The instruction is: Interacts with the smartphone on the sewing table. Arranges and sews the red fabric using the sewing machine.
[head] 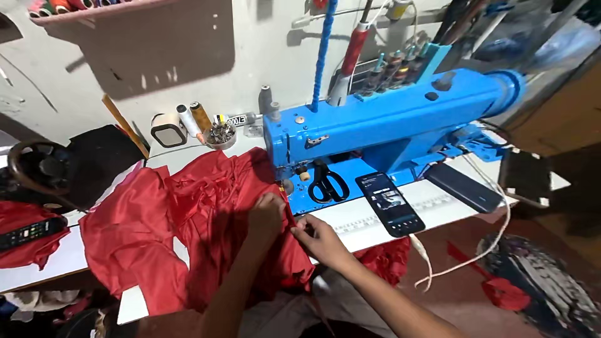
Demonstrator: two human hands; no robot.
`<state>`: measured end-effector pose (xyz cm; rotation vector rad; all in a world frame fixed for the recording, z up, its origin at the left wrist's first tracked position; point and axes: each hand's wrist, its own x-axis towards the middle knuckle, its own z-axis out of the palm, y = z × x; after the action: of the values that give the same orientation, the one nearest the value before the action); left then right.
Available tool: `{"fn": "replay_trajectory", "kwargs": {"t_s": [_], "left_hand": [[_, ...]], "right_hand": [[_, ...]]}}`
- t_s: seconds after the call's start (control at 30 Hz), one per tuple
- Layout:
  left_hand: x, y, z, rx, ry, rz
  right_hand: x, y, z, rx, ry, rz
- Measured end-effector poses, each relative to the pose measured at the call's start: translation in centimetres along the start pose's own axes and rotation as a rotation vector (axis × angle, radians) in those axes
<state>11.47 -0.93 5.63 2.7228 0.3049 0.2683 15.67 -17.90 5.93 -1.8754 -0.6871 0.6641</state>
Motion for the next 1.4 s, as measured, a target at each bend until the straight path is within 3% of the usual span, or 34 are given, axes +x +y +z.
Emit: {"fn": "replay_trajectory", "kwargs": {"t_s": [0.03,0.07,0.17,0.3,0.5,0.8,1.0,1.4], "left_hand": [[-0.9,1.0,-0.8,-0.068,-0.143,-0.088],[-1.7,1.4,-0.7,-0.105,-0.182,-0.123],[-3.6,0.9,1.7,-0.162,0.034,-0.046],[-4.2,-0.2,4.4,-0.1,0.267,0.093],[-3.5,-0.1,4.9,0.145,0.297,0.214],[-3.1,-1.1,4.4,-0.034,0.278,0.215],[-3.3,-1.3,4.6,0.055,0.291,0.292],[-2.6,-1.7,4.2,0.037,0.247,0.263]], "right_hand": [[-0.1,-0.2,-0.2,0.154,-0.036,0.082],[-0.2,-0.3,-0.2,0.28,-0.053,0.149],[-0.6,0.0,0.2,0.385,-0.039,0.203],[-1.2,1.2,-0.2,-0.109,0.128,0.002],[-1.6,2.6,0.7,-0.561,0.312,-0.246],[-1.5,2.9,1.0,-0.8,0.265,-0.274],[-1.2,2.8,0.5,-0.803,0.223,-0.301],[-0.3,2.8,0.7,-0.813,0.238,-0.304]]}}
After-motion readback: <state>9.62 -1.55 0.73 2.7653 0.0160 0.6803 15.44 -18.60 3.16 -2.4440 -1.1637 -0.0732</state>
